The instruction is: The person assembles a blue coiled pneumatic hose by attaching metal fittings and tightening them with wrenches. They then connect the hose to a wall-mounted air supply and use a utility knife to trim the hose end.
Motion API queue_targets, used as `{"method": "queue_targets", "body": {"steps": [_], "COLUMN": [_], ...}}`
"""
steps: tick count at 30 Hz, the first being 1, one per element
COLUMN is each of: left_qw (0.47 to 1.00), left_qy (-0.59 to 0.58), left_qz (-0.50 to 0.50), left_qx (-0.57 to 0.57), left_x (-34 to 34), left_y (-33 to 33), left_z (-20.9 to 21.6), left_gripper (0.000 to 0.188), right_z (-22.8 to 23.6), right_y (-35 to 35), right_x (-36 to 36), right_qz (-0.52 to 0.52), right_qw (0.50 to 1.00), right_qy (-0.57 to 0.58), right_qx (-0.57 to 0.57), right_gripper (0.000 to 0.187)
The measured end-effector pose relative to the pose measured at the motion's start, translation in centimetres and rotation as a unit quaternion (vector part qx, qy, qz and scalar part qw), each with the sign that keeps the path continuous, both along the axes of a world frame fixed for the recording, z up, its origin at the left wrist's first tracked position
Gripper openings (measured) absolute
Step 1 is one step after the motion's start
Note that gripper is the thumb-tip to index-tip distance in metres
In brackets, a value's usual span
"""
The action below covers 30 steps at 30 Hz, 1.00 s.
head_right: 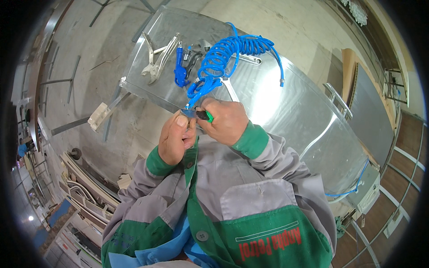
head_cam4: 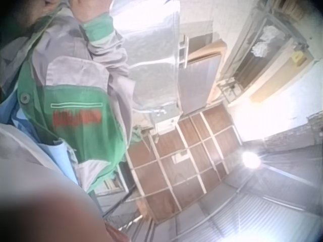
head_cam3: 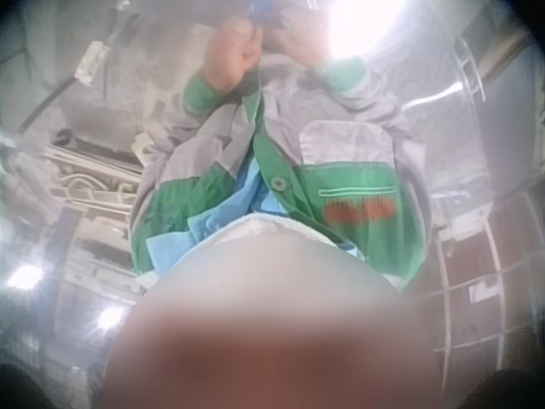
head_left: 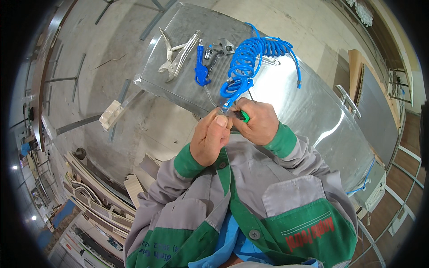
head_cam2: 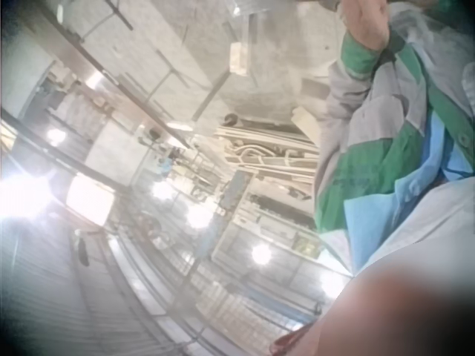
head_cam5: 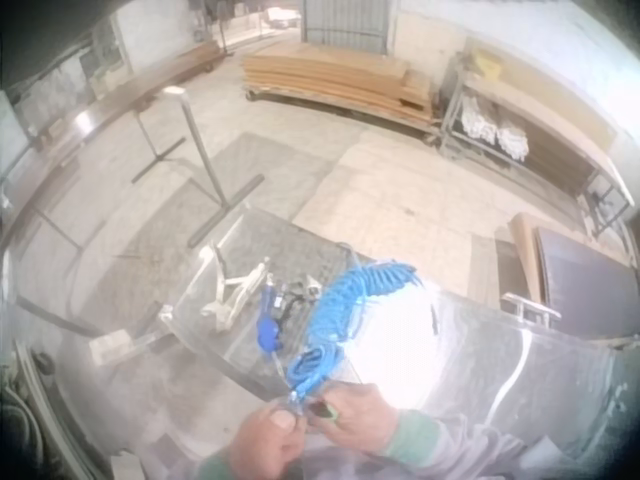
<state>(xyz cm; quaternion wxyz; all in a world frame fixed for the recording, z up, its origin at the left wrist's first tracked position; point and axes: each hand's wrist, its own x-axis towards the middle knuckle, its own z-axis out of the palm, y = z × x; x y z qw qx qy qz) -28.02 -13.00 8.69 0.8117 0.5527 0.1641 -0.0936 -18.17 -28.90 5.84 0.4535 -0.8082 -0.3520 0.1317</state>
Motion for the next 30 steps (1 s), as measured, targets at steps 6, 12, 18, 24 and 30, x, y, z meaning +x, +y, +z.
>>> {"method": "queue_targets", "body": {"steps": [6, 12, 18, 24, 30], "left_qw": [0.996, 0.995, 0.998, 0.976, 0.995], "left_qy": [-0.026, -0.033, 0.049, 0.096, -0.042], "left_qz": [-0.01, 0.002, 0.0, 0.008, 0.012], "left_qx": [0.085, 0.095, -0.026, -0.194, 0.095], "left_x": [-0.3, -0.2, -0.4, -0.8, -0.7], "left_y": [-0.1, -0.4, -0.2, 0.3, 0.2], "left_z": [-0.5, -1.6, -1.9, -2.8, -3.4], "left_gripper": [0.04, 0.039, 0.044, 0.045, 0.038], "right_z": [0.1, -0.5, -2.8, -4.1, -2.5], "right_y": [0.2, 0.1, 0.6, 1.2, 1.4], "right_x": [-0.1, -0.1, 0.2, -0.3, -1.3], "right_qz": [-0.007, -0.013, -0.03, -0.064, -0.065], "right_qw": [0.999, 0.998, 0.997, 0.993, 0.975], "right_qy": [-0.035, -0.04, -0.064, -0.083, 0.2], "right_qx": [-0.021, -0.04, -0.043, -0.06, -0.069], "right_gripper": [0.024, 0.024, 0.023, 0.022, 0.018]}}
